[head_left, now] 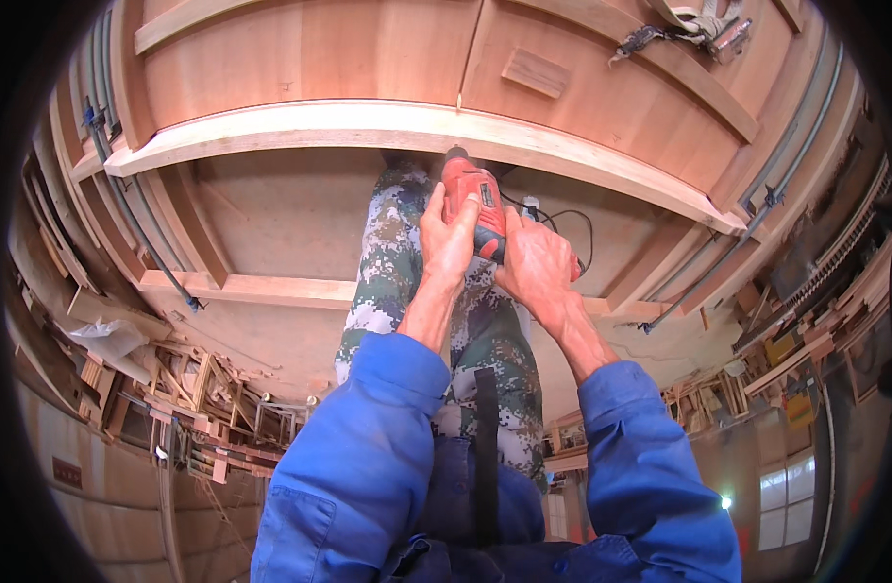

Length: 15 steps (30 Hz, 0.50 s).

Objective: The person uses a red cordless drill to drive screws into a curved wooden beam attached to a larger wooden structure. The person holds the drill with both hands and works along the length of the beam, occasionally adjusting position.

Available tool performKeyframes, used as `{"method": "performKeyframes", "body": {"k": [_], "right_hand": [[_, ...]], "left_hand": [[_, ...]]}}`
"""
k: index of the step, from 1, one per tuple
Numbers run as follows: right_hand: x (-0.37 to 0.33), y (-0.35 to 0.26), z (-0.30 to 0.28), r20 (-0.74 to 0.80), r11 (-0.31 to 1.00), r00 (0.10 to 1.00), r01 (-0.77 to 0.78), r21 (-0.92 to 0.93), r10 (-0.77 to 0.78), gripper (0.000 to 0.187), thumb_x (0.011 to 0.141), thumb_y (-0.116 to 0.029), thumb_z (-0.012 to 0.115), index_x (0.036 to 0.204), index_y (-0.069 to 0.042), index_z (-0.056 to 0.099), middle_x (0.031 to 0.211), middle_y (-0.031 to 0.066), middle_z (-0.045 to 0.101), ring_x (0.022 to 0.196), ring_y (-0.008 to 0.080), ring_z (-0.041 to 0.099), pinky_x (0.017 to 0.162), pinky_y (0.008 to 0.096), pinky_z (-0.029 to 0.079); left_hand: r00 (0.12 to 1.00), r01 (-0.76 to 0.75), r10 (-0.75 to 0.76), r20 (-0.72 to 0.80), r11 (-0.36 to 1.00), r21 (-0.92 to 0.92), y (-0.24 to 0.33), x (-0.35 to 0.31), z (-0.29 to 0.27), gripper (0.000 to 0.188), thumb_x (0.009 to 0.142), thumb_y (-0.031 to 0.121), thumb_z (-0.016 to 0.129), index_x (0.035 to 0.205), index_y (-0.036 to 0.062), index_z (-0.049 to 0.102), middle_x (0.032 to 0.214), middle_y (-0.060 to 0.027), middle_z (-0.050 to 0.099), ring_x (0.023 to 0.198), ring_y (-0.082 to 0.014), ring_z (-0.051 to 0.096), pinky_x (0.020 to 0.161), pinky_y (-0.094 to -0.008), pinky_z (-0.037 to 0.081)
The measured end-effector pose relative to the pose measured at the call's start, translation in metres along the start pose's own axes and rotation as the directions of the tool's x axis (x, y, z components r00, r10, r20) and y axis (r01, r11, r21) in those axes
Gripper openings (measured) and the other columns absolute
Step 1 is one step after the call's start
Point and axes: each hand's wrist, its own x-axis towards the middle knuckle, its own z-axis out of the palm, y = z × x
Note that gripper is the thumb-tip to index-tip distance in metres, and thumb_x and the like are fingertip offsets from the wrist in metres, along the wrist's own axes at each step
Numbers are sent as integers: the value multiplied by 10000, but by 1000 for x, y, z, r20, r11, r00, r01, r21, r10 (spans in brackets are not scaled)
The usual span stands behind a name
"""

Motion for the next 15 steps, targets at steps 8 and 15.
{"method": "performKeyframes", "body": {"k": [8,15], "right_hand": [[3,-1,3,-9,1000,1000,-18,-25,17,503,654,-97,859,1069,4,594,952,202,733,896,376,742,755,473,612],[5,2,3,-28,1000,1000,10,-16,-11,474,661,-86,848,1053,7,600,945,209,727,880,375,738,748,476,608]], "left_hand": [[999,47,-46,13,996,-71,10,-2,0,796,957,267,754,1549,-129,400,1438,-257,613,1268,-268,638,1055,-346,513],[998,50,-44,53,993,-108,-1,5,-2,776,970,244,741,1554,-126,391,1438,-248,612,1255,-257,637,1043,-340,517]]}}
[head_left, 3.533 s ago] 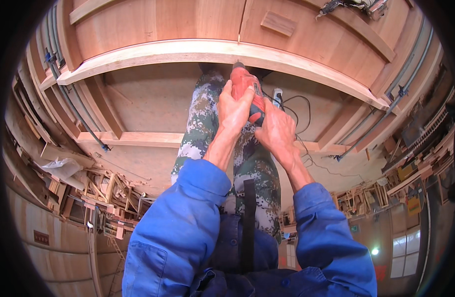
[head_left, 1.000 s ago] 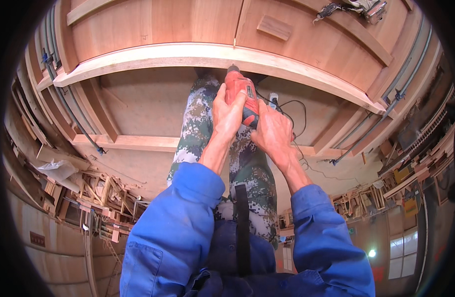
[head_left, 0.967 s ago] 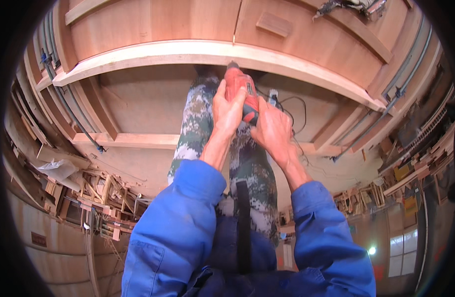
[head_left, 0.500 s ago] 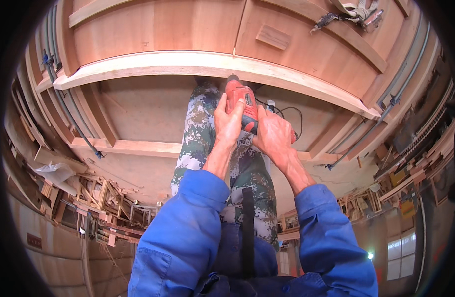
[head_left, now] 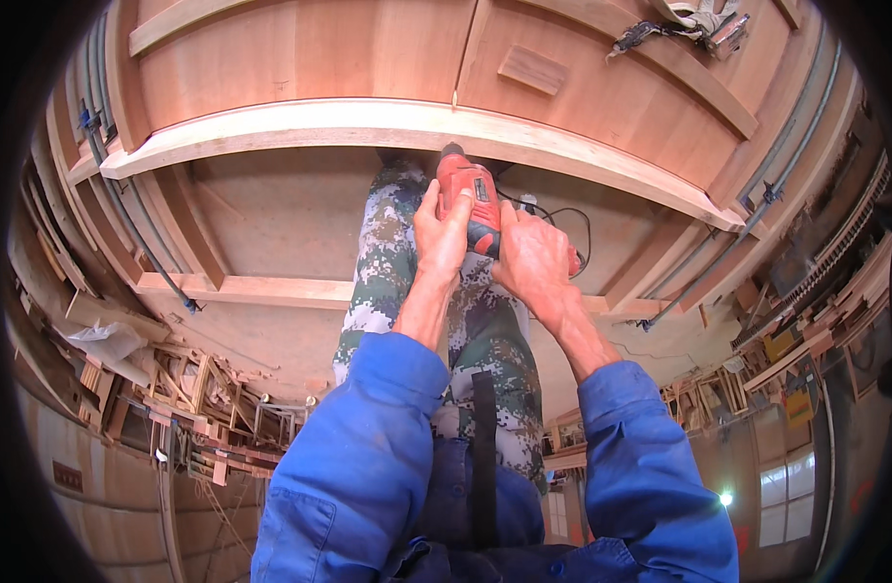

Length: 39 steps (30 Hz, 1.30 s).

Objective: The person uses a red cordless drill to drive screws into a curved wooden beam attached to a larger wooden structure. The person holds the drill with both hands and works along the length of the beam, occasionally adjusting position.

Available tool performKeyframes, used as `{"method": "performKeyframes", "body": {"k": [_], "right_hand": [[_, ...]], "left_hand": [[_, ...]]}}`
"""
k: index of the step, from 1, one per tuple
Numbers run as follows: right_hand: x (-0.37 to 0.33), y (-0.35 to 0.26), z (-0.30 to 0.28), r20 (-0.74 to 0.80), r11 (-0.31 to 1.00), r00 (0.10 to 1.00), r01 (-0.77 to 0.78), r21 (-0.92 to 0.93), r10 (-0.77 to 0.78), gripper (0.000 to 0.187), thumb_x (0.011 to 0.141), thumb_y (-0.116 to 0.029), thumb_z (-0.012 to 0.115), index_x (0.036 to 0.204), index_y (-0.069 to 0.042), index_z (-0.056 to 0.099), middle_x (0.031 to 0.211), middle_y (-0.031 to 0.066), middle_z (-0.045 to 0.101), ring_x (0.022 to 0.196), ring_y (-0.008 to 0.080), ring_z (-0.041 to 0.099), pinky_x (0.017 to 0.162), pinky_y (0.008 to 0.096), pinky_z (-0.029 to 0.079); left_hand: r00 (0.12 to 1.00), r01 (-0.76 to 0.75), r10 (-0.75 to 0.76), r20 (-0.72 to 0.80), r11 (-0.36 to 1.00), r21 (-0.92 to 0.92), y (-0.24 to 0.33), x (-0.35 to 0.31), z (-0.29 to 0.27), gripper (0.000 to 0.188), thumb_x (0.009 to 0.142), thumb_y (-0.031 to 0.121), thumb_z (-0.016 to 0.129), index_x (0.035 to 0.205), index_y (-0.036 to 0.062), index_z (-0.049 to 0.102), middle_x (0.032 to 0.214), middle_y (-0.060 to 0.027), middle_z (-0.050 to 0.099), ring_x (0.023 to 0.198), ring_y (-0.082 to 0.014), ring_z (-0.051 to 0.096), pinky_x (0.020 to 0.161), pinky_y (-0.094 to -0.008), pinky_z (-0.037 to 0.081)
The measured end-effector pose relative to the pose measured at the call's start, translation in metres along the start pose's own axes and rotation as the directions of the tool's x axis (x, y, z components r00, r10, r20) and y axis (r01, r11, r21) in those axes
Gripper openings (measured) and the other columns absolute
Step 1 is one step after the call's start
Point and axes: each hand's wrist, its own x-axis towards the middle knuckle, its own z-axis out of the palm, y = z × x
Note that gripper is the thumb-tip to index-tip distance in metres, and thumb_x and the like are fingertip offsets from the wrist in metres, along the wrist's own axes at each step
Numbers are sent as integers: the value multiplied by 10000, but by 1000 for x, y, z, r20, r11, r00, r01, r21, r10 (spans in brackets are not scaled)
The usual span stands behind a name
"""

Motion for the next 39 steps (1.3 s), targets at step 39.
{"method": "performKeyframes", "body": {"k": [39], "right_hand": [[3,2,1,18,1000,1000,9,1,-9,474,662,-60,803,1087,14,608,958,201,726,898,382,730,749,486,609]], "left_hand": [[995,-38,45,-85,996,83,-1,1,5,762,956,269,760,1555,-79,440,1407,-244,648,1252,-263,654,1047,-347,519]]}}
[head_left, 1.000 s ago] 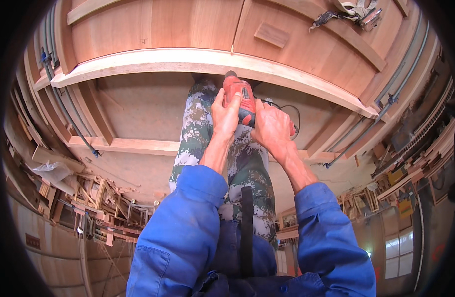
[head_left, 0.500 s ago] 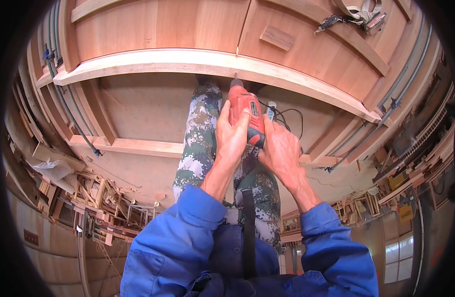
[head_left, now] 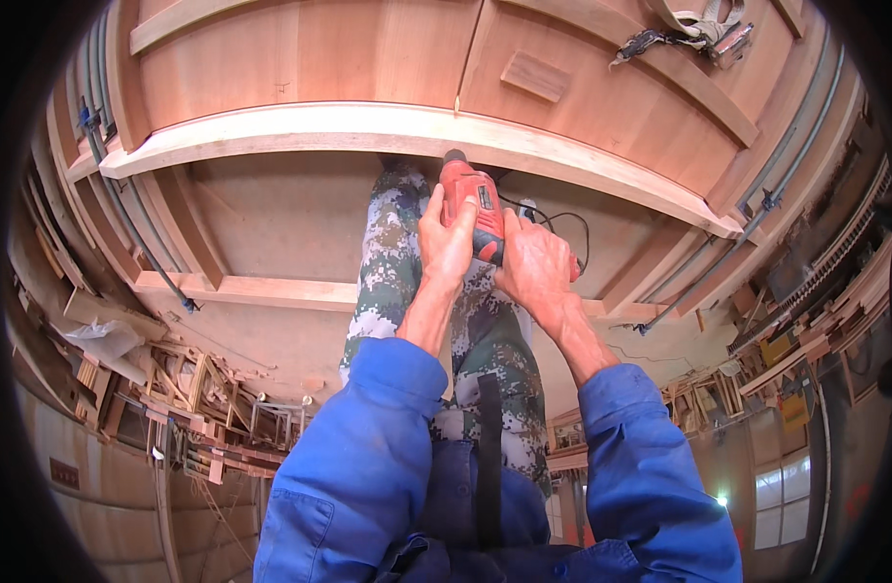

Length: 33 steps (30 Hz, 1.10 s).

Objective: The person uses a red cordless drill to drive screws into a curved wooden beam attached to a larger wooden structure. The person holds the drill with both hands and works along the length of the beam, occasionally adjusting position.

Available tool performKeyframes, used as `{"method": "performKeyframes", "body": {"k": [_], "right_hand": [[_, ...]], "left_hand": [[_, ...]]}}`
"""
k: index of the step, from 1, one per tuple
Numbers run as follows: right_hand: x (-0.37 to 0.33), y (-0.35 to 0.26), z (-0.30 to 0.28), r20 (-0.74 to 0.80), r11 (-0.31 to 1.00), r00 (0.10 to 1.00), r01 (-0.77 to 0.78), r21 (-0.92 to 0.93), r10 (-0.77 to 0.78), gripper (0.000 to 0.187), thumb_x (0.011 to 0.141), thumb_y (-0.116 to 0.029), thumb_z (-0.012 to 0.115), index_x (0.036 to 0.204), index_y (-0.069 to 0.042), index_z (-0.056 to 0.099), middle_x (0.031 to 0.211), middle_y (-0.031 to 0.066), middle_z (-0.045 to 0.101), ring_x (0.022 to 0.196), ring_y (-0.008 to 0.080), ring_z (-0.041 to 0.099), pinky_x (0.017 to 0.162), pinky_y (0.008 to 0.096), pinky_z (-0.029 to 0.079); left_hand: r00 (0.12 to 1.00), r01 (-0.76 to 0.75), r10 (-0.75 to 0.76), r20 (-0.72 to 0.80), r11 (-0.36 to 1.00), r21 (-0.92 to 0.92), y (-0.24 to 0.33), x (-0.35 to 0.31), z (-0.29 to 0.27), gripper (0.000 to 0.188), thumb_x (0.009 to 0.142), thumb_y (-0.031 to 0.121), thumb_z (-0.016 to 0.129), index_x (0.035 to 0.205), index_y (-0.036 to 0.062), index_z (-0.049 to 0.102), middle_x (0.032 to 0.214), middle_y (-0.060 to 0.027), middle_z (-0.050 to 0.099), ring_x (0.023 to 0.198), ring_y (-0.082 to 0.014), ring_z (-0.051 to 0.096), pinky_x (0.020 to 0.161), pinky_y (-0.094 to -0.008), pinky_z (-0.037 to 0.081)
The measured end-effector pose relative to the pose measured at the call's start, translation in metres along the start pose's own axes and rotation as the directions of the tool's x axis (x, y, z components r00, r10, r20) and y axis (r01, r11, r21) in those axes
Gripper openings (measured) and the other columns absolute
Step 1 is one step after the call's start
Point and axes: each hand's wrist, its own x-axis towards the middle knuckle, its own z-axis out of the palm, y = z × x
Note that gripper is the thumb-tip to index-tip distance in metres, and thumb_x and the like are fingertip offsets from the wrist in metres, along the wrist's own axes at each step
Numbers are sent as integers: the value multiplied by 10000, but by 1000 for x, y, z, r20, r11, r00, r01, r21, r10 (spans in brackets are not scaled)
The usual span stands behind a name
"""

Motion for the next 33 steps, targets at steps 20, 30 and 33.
{"method": "performKeyframes", "body": {"k": [20,30,33], "right_hand": [[6,4,-4,-2,997,999,50,-66,-50,462,668,-77,827,1064,20,609,946,197,730,895,365,745,739,454,615],[-39,-7,-26,-10,996,1000,29,85,-28,571,693,-20,707,1250,21,591,939,232,708,891,430,706,734,536,566],[-35,-8,-21,6,998,1000,8,67,-9,660,671,-12,715,1316,25,579,966,241,708,920,433,708,753,527,571]], "left_hand": [[999,30,-27,28,994,-104,2,1,3,740,986,234,720,1560,-108,402,1406,-228,641,1230,-241,649,1033,-336,525],[999,19,-18,28,999,-40,9,-43,-5,733,992,263,715,1564,-80,410,1471,-252,592,1327,-291,608,1101,-371,490],[1000,15,-15,1,1000,2,6,-44,-7,734,992,265,717,1561,-85,413,1482,-257,582,1333,-289,602,1100,-370,490]]}}
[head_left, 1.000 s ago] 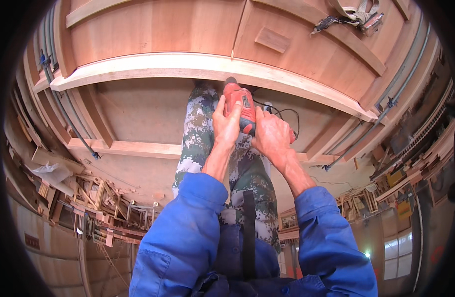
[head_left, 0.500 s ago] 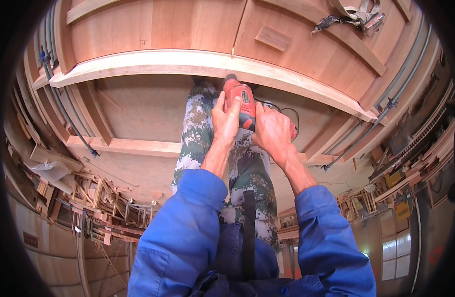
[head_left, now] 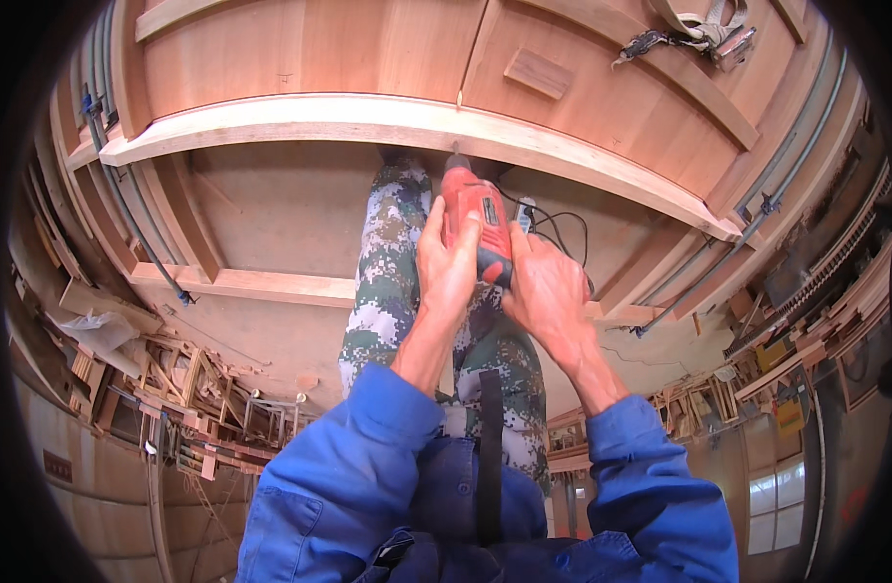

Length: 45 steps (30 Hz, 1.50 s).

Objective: The person uses a red cordless drill to drive screws into a curved wooden beam attached to a larger wooden structure. The person holds the drill with both hands and works along the length of the beam, occasionally adjusting position.

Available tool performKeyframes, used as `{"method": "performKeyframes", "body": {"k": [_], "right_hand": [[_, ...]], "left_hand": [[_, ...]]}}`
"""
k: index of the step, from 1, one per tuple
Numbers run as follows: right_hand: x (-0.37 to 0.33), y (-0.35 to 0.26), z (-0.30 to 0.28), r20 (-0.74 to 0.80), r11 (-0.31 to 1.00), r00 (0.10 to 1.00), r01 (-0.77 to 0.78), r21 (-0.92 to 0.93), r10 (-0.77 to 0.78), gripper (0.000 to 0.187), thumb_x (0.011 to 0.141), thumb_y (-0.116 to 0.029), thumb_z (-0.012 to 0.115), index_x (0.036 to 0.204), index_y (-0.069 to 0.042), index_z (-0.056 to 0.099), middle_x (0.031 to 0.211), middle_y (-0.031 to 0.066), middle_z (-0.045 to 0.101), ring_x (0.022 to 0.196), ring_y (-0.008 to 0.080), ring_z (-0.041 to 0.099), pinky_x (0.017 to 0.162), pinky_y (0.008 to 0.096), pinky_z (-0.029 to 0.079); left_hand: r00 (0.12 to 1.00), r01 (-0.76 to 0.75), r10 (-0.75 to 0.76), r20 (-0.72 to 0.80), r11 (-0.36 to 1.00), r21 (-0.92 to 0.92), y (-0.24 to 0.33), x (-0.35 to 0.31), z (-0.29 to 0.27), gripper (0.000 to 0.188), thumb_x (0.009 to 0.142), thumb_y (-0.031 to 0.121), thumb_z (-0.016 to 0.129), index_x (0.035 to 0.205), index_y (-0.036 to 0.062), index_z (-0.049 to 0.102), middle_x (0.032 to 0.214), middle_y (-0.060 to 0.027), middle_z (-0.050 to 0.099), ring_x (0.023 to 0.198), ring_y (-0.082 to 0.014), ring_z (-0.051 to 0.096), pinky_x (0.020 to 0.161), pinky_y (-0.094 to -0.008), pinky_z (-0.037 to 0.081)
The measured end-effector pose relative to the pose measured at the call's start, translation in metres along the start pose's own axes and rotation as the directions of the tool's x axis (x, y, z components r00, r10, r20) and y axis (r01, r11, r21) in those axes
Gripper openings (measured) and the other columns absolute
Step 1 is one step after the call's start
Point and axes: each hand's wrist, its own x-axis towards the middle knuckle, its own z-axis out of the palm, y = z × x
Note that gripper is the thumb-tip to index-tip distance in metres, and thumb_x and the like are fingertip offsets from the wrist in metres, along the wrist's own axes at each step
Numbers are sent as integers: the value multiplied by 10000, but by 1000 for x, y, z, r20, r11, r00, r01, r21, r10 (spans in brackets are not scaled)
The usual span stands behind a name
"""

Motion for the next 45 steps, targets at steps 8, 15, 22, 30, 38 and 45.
{"method": "performKeyframes", "body": {"k": [8,15,22,30,38,45], "right_hand": [[25,16,27,12,998,1000,2,-69,-1,679,649,-83,801,1288,5,588,980,206,725,897,419,718,761,516,581],[48,11,15,20,993,1000,21,-120,-18,519,632,-70,821,1092,2,591,939,195,721,888,387,722,746,486,597],[47,13,16,37,986,999,40,-165,-34,573,622,-97,837,1135,12,605,967,181,726,917,361,723,774,457,605],[53,18,15,-32,978,994,93,-185,-101,368,664,-50,759,984,9,587,910,200,717,887,366,731,711,463,605],[7,-2,-6,-29,990,993,108,-94,-111,500,666,-4,769,1127,40,581,951,210,711,910,386,718,717,473,609],[36,6,10,2,991,998,61,-123,-61,518,656,-40,833,1102,18,576,939,207,711,878,378,726,718,470,611]], "left_hand": [[1000,-8,8,9,1000,-17,8,39,11,723,983,244,729,1547,-99,434,1414,-242,643,1270,-261,638,1061,-341,503],[999,-30,28,-37,999,-45,-5,49,12,740,979,255,737,1552,-98,430,1459,-245,608,1282,-249,629,1078,-332,492],[1000,18,-19,-13,993,-115,-11,50,10,741,980,250,737,1552,-103,425,1474,-242,596,1282,-248,624,1064,-332,504],[1000,-15,15,-3,992,-129,-12,57,13,724,996,240,718,1561,-98,416,1475,-236,594,1289,-243,616,1055,-336,509],[999,10,-3,44,987,-158,1,4,-1,689,1033,246,674,1572,-85,401,1480,-240,582,1295,-250,607,1070,-351,497],[998,-25,32,62,994,-102,-12,42,2,700,1015,252,704,1556,-91,422,1471,-245,594,1302,-264,614,1085,-353,493]]}}
